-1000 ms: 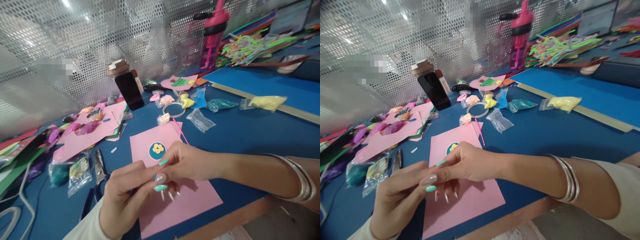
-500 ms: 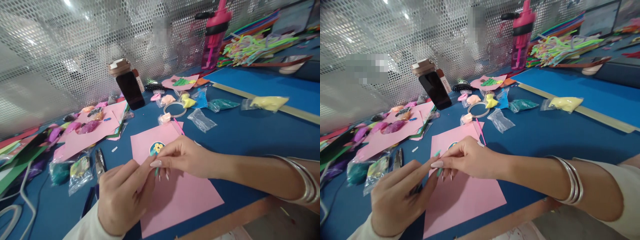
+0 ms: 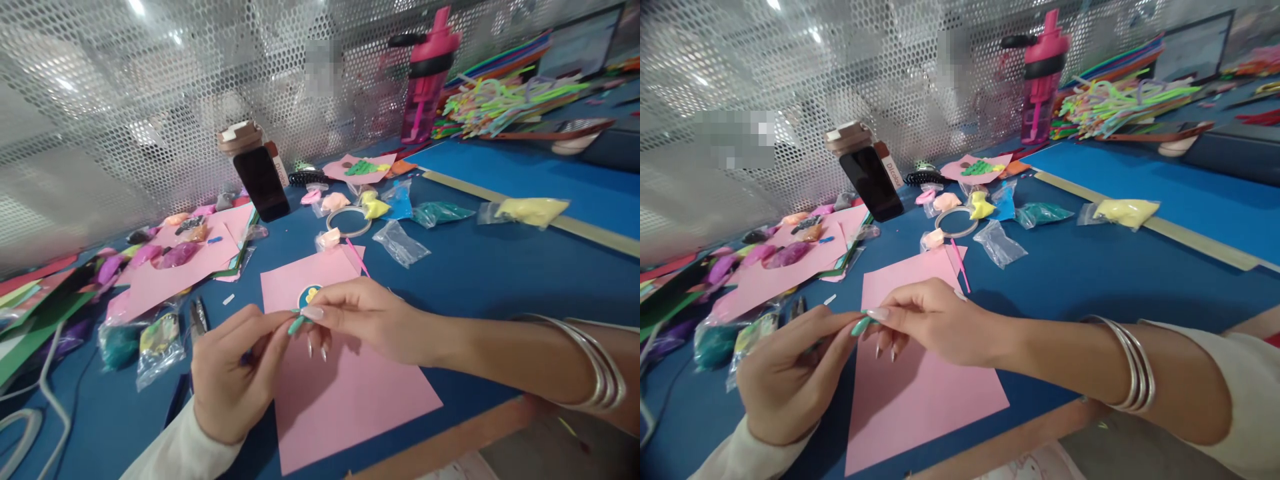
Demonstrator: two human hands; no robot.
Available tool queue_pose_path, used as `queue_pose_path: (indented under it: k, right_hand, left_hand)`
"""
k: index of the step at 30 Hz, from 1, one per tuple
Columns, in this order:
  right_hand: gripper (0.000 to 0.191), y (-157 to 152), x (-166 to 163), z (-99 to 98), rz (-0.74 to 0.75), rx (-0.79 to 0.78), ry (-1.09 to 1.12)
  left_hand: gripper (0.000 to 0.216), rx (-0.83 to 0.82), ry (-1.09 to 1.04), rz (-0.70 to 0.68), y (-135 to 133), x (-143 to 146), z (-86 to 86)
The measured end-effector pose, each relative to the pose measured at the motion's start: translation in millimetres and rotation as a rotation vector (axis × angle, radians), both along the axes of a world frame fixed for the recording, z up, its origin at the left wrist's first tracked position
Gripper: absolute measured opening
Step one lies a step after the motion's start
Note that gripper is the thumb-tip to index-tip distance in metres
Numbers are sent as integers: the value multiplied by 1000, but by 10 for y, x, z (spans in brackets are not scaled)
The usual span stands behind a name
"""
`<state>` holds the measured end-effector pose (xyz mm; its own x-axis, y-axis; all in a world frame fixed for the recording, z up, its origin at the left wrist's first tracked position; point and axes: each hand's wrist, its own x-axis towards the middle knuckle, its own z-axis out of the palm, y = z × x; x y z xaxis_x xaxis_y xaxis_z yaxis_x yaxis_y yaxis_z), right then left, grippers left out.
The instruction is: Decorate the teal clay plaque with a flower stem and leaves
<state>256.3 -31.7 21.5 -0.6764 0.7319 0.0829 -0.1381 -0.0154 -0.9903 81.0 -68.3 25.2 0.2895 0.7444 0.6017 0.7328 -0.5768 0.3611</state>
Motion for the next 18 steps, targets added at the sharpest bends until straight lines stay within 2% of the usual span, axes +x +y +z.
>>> queue_pose_path:
  k: [4,9,13,18]
  right_hand:
    - [24,5,10,13,-21,-6,-2]
    - [16,-4,8,-19,49,19,30]
    - [18,-11,14,-52,33,180,-58]
    - [22,-17,29,-61,-46,338,-174]
  left_hand:
    - [11,-42,-104,56,34,-28,-31]
    - [26,-45,-103,-76,69,-59,-71]
    - [29,-94,-86,-106,102,-57,-70]
    - [21,-193,-132,-185,75,-30,-35]
